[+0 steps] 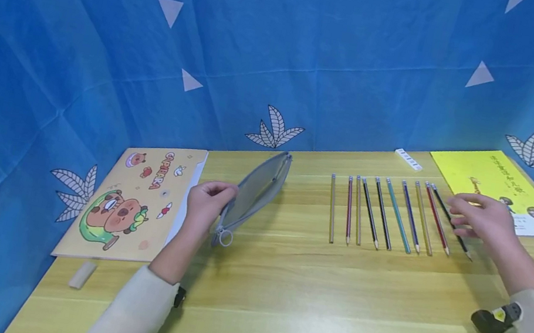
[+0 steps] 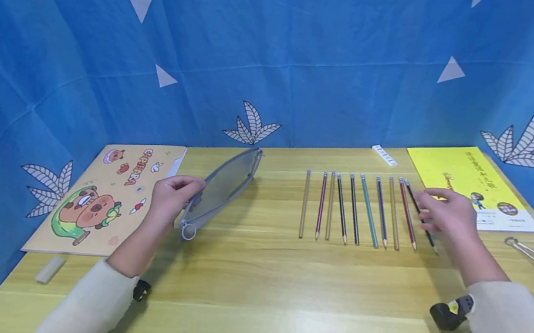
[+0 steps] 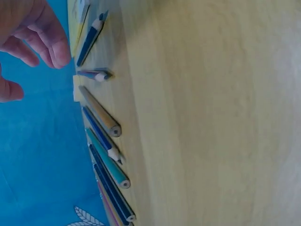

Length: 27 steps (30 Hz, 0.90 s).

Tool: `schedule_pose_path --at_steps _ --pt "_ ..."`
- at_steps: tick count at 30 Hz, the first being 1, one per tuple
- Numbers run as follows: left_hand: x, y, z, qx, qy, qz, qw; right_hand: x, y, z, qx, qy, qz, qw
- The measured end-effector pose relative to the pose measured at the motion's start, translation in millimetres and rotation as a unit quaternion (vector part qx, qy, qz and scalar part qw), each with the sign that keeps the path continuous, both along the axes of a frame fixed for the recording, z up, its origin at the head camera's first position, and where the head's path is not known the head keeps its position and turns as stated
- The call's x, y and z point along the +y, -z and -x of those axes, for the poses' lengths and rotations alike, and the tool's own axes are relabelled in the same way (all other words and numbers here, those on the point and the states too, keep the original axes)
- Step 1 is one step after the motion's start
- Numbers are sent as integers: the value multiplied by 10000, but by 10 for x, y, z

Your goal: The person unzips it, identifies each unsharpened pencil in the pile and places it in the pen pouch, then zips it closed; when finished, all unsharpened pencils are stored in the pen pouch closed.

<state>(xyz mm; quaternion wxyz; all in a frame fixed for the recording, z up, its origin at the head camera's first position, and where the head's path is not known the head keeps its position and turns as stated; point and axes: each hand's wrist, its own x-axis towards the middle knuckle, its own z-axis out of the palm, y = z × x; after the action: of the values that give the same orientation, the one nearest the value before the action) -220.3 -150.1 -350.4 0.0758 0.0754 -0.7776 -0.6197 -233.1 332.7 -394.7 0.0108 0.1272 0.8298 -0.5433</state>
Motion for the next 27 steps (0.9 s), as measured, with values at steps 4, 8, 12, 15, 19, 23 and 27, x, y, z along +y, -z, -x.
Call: schedule_pose_path --at_steps 4,8,12,15,19,23,27 --pt "4 0 -7 -33 -35 -69 10000 -43 -40 -43 51 -13 -96 9999" --pt "6 -1 -5 -11 -72 -126 9999 -159 -114 -98 133 -124 -203 9996" --pt "6 5 -3 -25 -77 -149 9999 -297 -135 -126 296 -202 -679 9970" --pt "8 6 -8 -41 -89 -160 9998 -389 -119 -122 409 -191 -1087 9931" --pt "22 5 -15 15 -99 -181 9998 -479 -85 -99 402 -234 -1547 9869" --pt "38 5 -18 98 -100 -235 9996 -525 -81 -63 377 -381 -2300 9717" --pt "42 5 -12 52 -127 -236 9996 -539 -86 -28 341 -525 -2871 9558"
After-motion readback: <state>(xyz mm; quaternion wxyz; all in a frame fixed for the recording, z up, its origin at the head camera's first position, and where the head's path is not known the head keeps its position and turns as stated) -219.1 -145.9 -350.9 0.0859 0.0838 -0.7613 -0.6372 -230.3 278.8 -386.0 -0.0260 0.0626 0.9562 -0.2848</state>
